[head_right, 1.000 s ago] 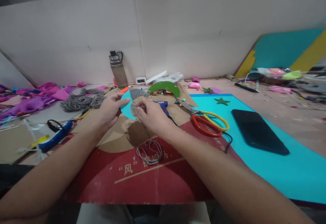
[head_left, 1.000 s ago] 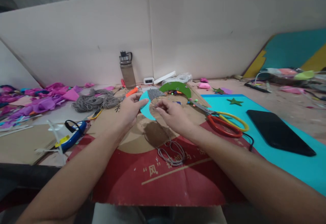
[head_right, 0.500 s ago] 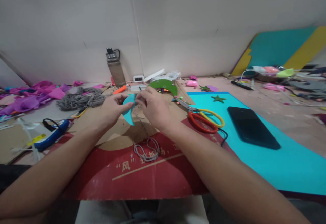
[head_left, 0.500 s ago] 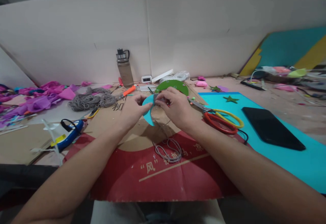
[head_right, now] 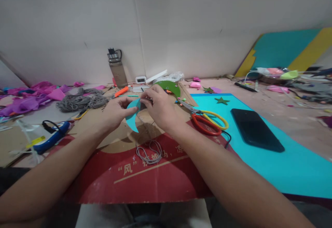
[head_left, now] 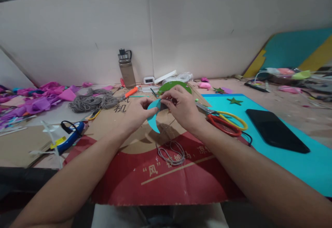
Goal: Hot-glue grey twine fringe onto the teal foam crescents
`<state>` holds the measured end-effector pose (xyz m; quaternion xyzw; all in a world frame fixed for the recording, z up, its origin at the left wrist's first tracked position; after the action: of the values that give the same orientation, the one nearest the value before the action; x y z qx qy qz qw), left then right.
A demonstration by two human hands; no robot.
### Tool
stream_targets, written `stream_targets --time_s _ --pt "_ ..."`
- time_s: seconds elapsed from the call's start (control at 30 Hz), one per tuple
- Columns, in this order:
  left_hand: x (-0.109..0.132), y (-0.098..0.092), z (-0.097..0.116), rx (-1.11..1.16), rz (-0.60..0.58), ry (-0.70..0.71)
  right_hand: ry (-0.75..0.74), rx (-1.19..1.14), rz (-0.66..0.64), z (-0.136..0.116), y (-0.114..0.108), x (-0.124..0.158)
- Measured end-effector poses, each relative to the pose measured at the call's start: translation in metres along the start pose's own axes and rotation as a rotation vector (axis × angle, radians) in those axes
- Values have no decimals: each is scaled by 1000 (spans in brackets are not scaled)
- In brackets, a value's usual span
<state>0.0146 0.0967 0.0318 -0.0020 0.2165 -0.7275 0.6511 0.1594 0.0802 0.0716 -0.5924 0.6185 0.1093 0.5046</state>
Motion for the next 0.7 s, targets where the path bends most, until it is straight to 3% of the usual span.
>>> stream_targets --time_s 0.23,0.47,0.7 --pt "1 3 1 16 -25 -8 0 1 8 3 -5 -2" --pt "1 6 2 24 -60 18 100 -114 -92 11 3 -1" --pt "2 8 -4 208 -32 -67 185 -180 -83 19 3 -3"
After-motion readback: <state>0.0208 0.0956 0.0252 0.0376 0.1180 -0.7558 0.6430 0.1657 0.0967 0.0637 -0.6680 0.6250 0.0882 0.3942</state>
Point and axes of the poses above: each hand's wrist, its own x-axis away from the middle knuckle, its own y-axis out of the palm, z = x × y, the point moved 10 cm from there along -x, towards the middle knuckle
